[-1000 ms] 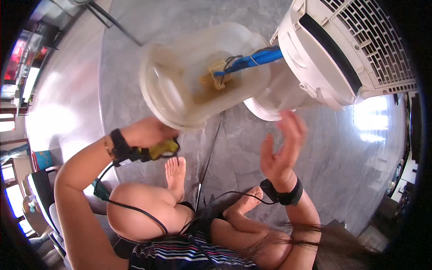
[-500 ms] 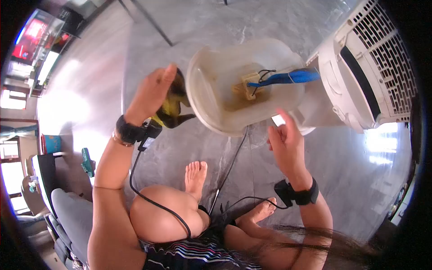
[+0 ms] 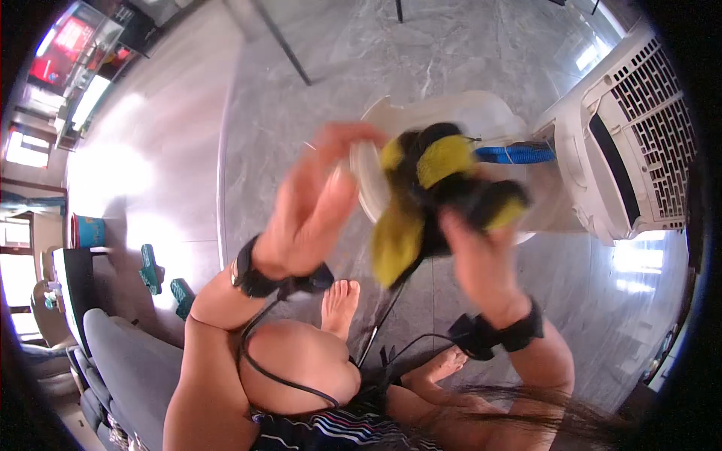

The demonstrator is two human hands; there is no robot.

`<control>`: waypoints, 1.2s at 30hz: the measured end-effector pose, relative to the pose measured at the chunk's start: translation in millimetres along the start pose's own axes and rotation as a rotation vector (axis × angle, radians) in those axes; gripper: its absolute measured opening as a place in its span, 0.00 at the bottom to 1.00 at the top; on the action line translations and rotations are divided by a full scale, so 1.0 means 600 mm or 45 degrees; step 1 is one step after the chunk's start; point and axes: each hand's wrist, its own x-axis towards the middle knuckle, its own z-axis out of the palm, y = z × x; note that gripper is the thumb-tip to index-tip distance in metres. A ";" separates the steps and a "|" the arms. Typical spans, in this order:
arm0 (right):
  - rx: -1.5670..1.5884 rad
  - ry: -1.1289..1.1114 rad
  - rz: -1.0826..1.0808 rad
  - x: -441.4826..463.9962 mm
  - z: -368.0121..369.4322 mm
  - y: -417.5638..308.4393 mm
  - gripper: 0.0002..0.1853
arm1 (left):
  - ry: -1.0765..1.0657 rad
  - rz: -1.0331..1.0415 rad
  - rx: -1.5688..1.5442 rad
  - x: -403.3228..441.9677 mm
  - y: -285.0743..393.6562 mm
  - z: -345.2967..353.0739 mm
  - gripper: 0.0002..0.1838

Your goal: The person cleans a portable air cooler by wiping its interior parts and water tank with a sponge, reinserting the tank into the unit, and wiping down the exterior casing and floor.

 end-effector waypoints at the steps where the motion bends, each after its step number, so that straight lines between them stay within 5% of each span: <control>1: -0.113 0.204 -0.049 0.018 -0.013 -0.009 0.13 | 0.160 -0.174 0.439 0.009 0.000 -0.011 0.25; 2: -0.228 0.412 -0.098 0.035 -0.030 -0.012 0.10 | 0.143 -0.173 0.438 0.015 -0.025 -0.016 0.25; 6: -0.216 0.198 0.447 0.100 -0.085 0.054 0.10 | 0.262 -0.342 0.533 0.023 -0.117 0.005 0.30; 7: -0.404 0.182 0.578 0.118 -0.085 0.076 0.12 | 0.223 -0.402 0.452 0.029 -0.119 0.014 0.27; 8: -0.949 0.218 0.336 0.126 -0.077 0.104 0.14 | 0.187 -0.464 0.370 0.034 -0.123 0.021 0.24; 14: -1.506 -0.588 0.570 0.212 -0.041 0.209 0.16 | 0.351 -0.345 0.074 0.032 -0.139 0.034 0.21; 15: -1.840 -1.110 0.185 0.226 -0.029 0.216 0.17 | 0.338 -0.358 0.136 0.033 -0.136 0.035 0.24; 16: -1.605 -0.798 0.414 0.222 -0.019 0.225 0.18 | 0.322 -0.372 0.132 0.032 -0.138 0.038 0.24; 18: -1.701 -1.147 0.313 0.251 0.000 0.366 0.17 | 0.407 -0.412 0.053 0.031 -0.141 0.044 0.25; 21: -1.600 -1.103 0.477 0.247 0.015 0.296 0.16 | 0.447 -0.377 0.072 0.034 -0.139 0.050 0.26; 28: -1.201 -0.710 0.507 0.241 0.017 0.369 0.15 | 0.531 -0.576 0.035 0.017 -0.145 0.053 0.26; 31: -0.534 -0.190 0.785 0.221 0.023 0.339 0.14 | 0.596 -0.376 0.043 0.019 -0.139 0.078 0.25; 36: -0.603 -0.185 0.564 0.196 0.016 0.226 0.13 | 0.532 -0.447 0.053 0.028 -0.142 0.062 0.24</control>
